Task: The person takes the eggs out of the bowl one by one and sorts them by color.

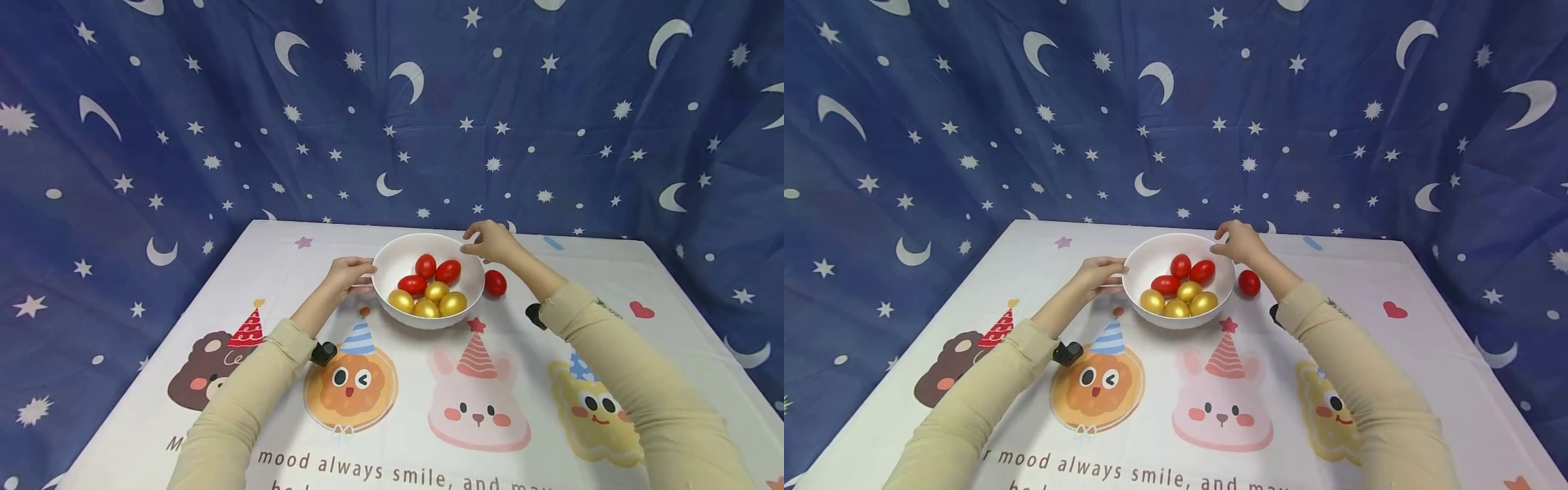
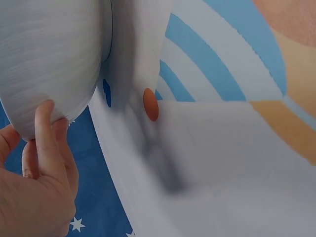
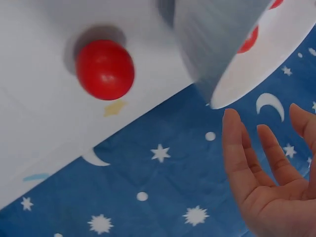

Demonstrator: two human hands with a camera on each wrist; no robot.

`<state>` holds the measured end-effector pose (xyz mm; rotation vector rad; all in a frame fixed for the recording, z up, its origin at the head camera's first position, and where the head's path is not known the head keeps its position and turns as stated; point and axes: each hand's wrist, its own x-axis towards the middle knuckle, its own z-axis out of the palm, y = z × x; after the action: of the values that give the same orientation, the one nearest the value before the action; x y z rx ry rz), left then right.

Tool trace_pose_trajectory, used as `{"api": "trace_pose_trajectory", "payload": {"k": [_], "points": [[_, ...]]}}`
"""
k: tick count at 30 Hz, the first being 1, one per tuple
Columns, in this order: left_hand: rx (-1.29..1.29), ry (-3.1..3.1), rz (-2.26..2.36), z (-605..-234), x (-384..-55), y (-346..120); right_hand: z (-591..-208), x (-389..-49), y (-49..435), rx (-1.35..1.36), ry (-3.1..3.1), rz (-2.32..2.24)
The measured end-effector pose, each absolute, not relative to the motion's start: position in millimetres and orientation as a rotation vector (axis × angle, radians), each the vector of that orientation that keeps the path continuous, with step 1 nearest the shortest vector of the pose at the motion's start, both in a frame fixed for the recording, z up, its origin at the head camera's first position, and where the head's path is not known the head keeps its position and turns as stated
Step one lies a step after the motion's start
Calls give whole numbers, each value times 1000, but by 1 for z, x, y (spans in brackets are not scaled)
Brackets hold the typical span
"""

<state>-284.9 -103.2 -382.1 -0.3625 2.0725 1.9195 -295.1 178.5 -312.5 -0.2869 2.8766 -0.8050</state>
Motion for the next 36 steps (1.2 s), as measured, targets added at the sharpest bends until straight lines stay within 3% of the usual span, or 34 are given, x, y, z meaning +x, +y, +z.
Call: {"api": "trace_pose_trajectory", "payload": {"k": [23, 36], "points": [[-375, 2051, 1917, -385, -286, -101, -306, -301, 116, -390, 2835, -610], [-391, 2060, 1931, -385, -286, -101, -313, -321, 106, -263, 2753, -670]]}}
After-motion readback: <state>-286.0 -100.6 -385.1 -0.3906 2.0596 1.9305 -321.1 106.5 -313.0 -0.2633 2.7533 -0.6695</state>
